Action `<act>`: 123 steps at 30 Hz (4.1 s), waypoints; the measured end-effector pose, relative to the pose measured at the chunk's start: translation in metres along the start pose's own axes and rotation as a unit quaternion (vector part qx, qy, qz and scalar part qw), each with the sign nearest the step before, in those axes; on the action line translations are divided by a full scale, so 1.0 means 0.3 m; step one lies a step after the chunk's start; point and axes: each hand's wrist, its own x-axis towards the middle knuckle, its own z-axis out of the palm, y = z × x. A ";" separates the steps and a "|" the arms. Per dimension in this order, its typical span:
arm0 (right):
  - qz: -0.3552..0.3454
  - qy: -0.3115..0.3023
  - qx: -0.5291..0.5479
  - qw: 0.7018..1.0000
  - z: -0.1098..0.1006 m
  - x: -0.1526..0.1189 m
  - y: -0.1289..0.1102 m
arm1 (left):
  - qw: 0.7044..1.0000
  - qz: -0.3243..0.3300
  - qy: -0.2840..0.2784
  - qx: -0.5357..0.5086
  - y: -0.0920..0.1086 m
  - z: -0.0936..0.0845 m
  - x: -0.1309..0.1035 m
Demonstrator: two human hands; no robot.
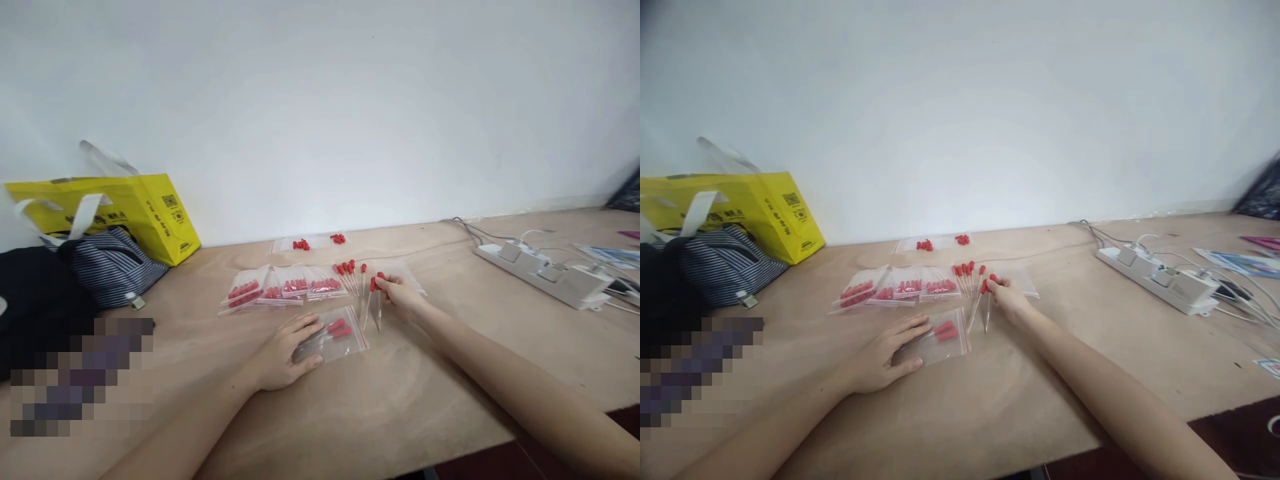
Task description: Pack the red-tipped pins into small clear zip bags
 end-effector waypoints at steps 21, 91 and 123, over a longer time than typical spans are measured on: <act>0.043 0.057 0.122 0.990 0.015 -0.080 -0.008 | 1.000 -0.025 0.005 0.011 -0.015 0.002 0.005; -0.352 -0.244 -0.464 0.775 -0.162 -0.007 -0.069 | 1.000 0.014 0.009 -0.014 -0.051 0.010 -0.001; -0.106 -0.142 -0.095 0.980 0.140 -0.086 0.033 | 0.998 0.040 0.030 -0.041 -0.027 0.007 0.005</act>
